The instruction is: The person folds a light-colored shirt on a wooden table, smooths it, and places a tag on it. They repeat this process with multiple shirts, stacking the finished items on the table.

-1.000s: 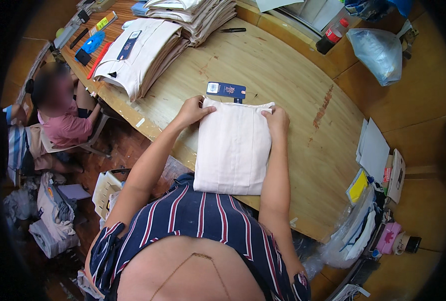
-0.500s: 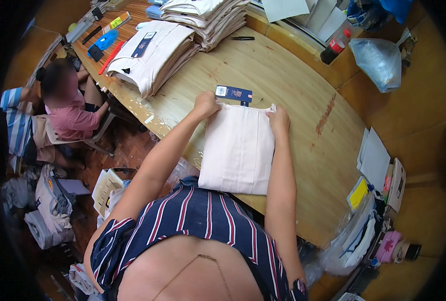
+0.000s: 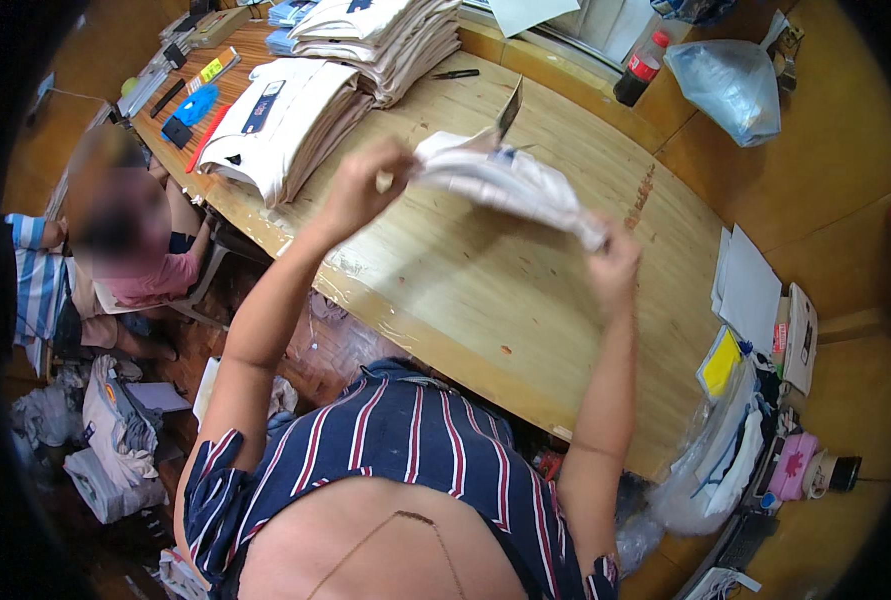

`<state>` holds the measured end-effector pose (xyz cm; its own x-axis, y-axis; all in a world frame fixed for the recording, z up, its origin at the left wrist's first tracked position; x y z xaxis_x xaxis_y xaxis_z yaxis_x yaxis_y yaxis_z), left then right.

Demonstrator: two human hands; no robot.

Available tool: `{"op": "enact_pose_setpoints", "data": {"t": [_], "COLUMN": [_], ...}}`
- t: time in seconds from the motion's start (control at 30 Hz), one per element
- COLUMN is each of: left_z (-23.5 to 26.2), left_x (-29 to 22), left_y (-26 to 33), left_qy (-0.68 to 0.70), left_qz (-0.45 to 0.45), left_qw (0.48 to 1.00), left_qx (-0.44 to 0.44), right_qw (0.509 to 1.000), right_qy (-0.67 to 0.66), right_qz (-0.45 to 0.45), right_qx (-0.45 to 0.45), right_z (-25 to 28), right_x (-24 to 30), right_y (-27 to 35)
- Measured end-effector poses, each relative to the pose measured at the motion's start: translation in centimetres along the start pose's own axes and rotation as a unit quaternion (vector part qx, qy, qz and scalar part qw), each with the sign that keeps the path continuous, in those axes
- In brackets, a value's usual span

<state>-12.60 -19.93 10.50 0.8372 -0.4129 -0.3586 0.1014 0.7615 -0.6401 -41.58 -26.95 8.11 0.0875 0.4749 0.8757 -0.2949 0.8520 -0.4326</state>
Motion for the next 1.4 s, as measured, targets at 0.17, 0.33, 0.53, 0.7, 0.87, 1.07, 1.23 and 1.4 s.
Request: {"op": "enact_pose_setpoints", "data": {"t": [0.17, 0.33, 0.53, 0.7, 0.87, 1.07, 1.23, 1.4], "left_z": [-5.3, -3.7, -9.7, -12.7, -12.9, -10.5, -9.2, -8.6], "left_x": [-1.8, -5.6, -2.9, -2.9, -1.4, 0.3, 1.5, -0.6], "left_y": [15.3, 17.0, 9.2, 5.5, 5.5, 3.8, 9.5, 13.0], "left_qy": [-0.093, -0.083, 0.079, -0.105, 0.008, 0.264, -0.056, 0.053], "left_qz": [-0.086, 0.037, 0.346, 0.341, 0.413, 0.427, 0.502, 0.510], "left_qw": [0.982, 0.969, 0.932, 0.927, 0.901, 0.861, 0.835, 0.823], "left_qx": [0.139, 0.230, 0.074, 0.113, 0.131, 0.080, 0.216, 0.244], "right_qw": [0.980, 0.957, 0.972, 0.972, 0.970, 0.947, 0.865, 0.784], "right_qy": [0.118, 0.220, -0.028, 0.205, 0.209, -0.140, -0.279, -0.441], "right_qz": [0.017, 0.027, -0.233, -0.038, -0.041, -0.271, -0.414, -0.437], "right_qx": [0.159, 0.188, -0.012, 0.111, 0.119, -0.101, -0.049, -0.019], "right_z": [-2.6, -1.5, -2.4, -5.6, -5.4, -2.4, -2.8, -4.0], "right_x": [-5.0, -2.1, -6.7, -5.3, -5.6, -9.8, -10.3, -10.9], "right_y": [13.7, 15.6, 10.9, 9.2, 10.6, 13.0, 12.2, 10.7]}}
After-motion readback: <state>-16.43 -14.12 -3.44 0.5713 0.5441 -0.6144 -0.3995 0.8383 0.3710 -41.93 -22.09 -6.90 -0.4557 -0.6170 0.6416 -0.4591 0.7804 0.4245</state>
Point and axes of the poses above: each hand's wrist, its own y-axis away from the middle knuckle, its own z-axis out of the back of the hand, x = y × z, the point moved 3 cm from there along -y, towards the middle knuckle, and after that the axes turned 10 degrees about -y, right-handed, at the moved point
